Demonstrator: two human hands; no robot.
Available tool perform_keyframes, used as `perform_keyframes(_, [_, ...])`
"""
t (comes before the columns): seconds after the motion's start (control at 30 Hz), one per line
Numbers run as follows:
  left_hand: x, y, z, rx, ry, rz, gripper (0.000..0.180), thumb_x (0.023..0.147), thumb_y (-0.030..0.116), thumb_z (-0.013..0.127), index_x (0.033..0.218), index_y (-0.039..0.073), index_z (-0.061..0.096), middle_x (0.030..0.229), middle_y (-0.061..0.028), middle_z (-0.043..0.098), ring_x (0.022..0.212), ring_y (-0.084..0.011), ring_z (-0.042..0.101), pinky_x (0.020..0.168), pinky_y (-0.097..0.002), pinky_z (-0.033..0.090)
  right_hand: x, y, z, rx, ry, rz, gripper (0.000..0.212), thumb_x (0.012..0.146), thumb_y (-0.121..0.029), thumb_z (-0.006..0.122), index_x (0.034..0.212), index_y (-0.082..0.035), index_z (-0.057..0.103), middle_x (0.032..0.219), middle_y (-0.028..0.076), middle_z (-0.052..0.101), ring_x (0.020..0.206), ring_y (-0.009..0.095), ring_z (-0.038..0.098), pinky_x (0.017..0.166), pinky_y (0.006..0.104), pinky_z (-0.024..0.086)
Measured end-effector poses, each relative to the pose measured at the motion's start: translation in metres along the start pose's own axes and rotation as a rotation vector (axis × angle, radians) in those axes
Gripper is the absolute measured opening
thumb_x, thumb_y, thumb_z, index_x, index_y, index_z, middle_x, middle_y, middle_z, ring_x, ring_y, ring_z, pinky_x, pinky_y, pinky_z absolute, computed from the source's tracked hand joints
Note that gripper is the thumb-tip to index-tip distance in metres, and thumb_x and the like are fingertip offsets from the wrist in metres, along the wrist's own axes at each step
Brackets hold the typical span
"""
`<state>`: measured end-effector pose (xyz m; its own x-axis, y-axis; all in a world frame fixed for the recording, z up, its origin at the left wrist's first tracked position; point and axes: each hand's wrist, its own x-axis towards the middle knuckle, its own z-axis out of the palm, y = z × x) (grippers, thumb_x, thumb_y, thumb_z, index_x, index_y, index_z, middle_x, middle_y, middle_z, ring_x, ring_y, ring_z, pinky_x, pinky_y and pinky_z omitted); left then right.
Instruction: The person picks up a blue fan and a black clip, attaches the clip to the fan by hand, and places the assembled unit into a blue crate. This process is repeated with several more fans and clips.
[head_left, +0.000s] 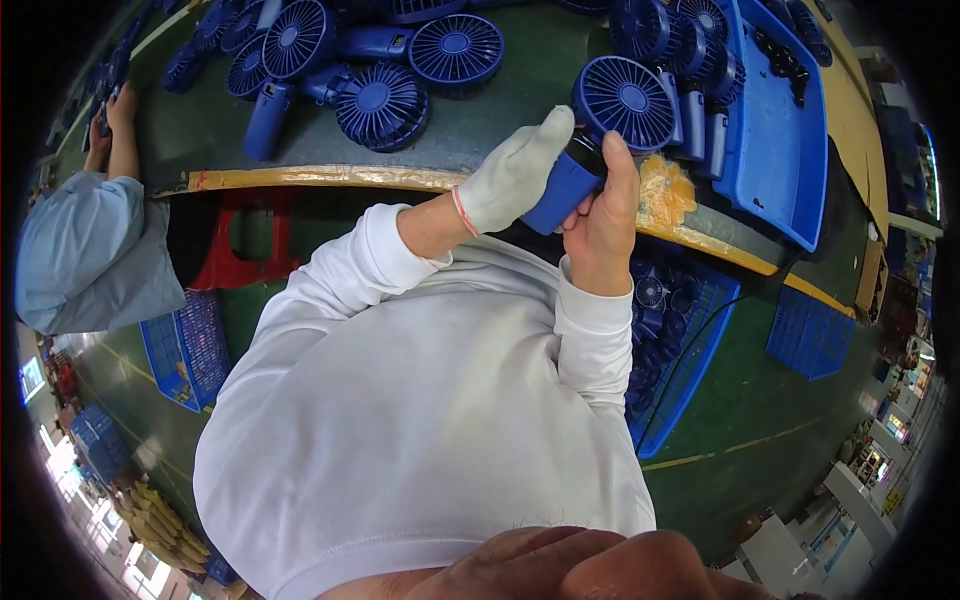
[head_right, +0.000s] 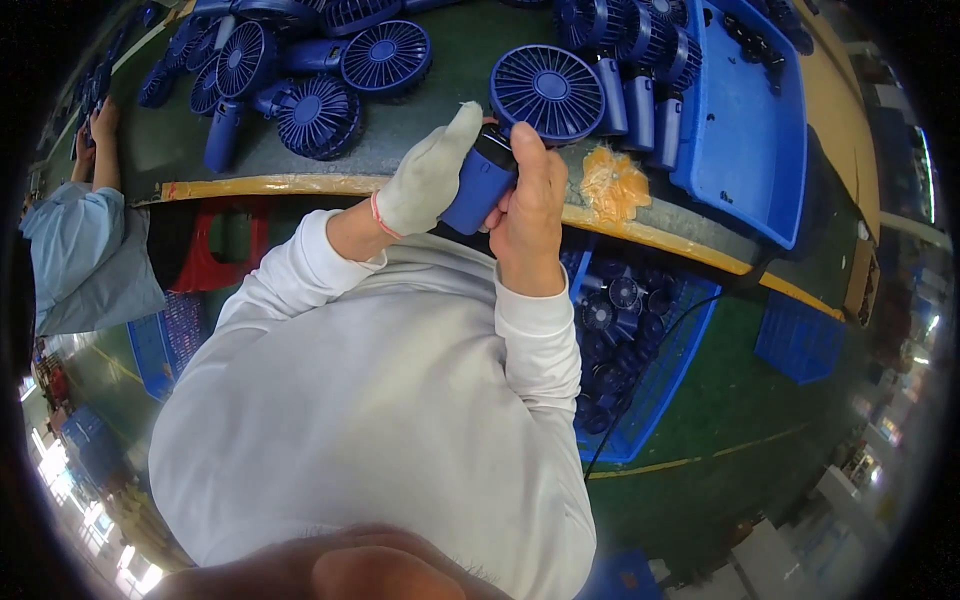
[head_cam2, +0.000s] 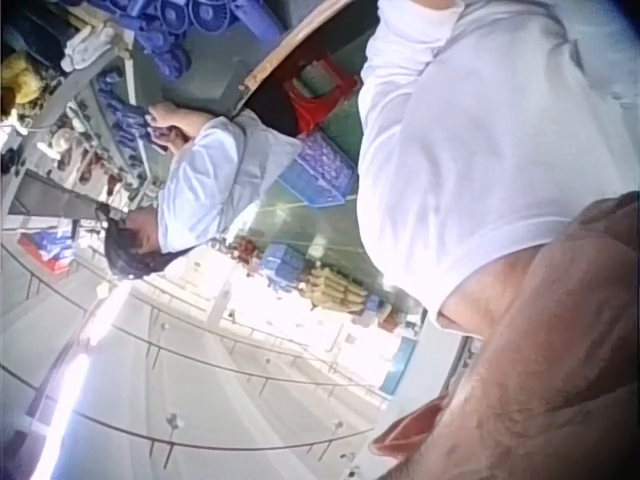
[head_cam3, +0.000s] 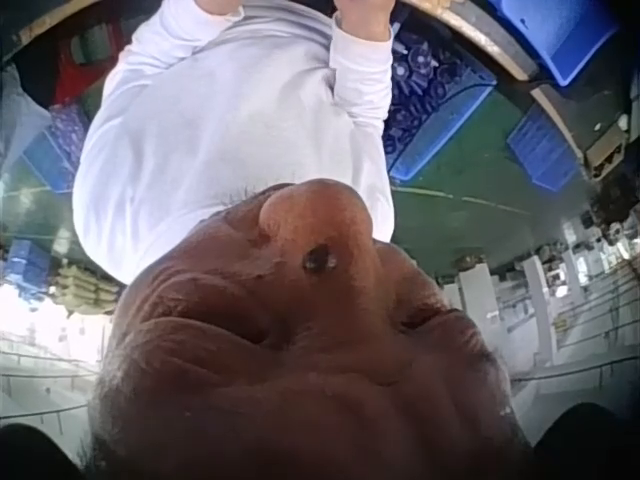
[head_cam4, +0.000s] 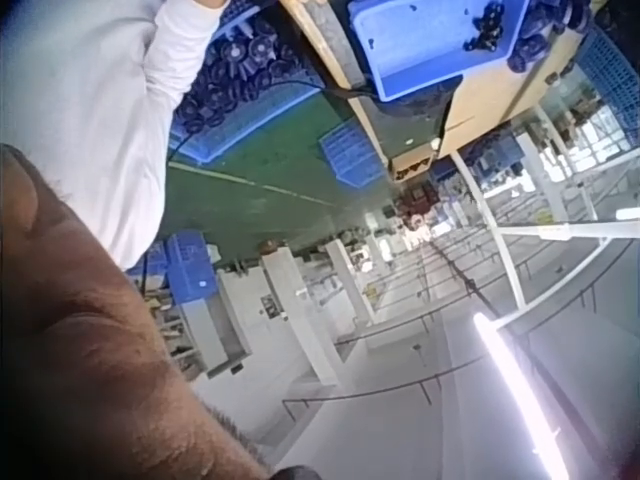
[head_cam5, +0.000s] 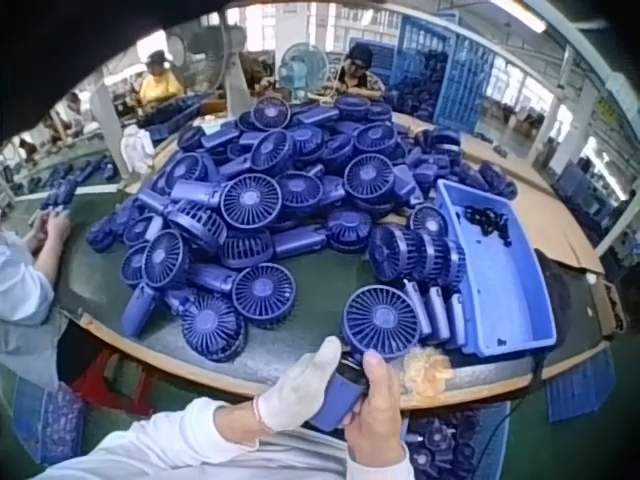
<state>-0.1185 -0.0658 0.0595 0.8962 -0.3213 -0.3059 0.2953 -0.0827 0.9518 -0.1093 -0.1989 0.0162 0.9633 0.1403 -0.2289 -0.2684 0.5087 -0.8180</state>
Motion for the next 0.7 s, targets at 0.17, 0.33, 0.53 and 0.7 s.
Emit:
perform_keyframes(0.17, [0.021,-0.041,0.006,0.017,0.3,0.537,0.04,0.101,0.035,0.039,0.118,0.001,0.053,0.073,-0.0119,0.066,0.06,-0.0268,0.065,0.055,-0.0355,0.051,0.005,-0.008,0.013,-0.524,0.035,-0.421,0.032,0.075,-0.009,0.076,0.103,0.002,0.067,0.091,0.008,0.07,0.074,0.017,0.066,0.067,0.0286,0.053])
perform_keyframes(0.33, [0.075,-0.077,-0.001,-0.154,0.486,0.568,0.027,0.095,0.02,0.049,0.119,0.008,0.056,0.099,-0.0103,0.065,0.092,-0.0242,0.065,0.076,-0.0353,0.051,0.035,-0.025,0.01,-1.051,-0.18,-0.942,0.048,0.073,-0.039,0.079,0.097,0.001,0.066,0.1,0.019,0.063,0.093,0.037,0.057,0.081,0.044,0.045])
perform_keyframes(0.53, [0.079,-0.002,-0.002,-0.656,0.371,0.064,0.055,0.096,0.059,0.044,0.099,0.007,0.059,0.071,-0.0062,0.06,0.055,-0.0165,0.058,0.052,-0.0305,0.048,0.068,-0.055,-0.047,-1.839,0.372,-1.056,0.039,0.075,-0.035,0.079,0.098,-0.004,0.072,0.122,0.018,0.057,0.115,0.039,0.048,0.092,0.0498,0.039])
perform_keyframes(0.7, [0.114,-0.004,0.003,-0.509,0.444,0.111,0.03,0.085,0.023,0.074,0.101,0.004,0.057,0.085,-0.0078,0.063,0.068,-0.0168,0.062,0.061,-0.0332,0.055,0.084,-0.058,-0.036,-2.005,0.442,-0.923,0.039,0.075,-0.037,0.08,0.099,-0.006,0.075,0.126,0.016,0.056,0.119,0.042,0.047,0.095,0.0565,0.034])
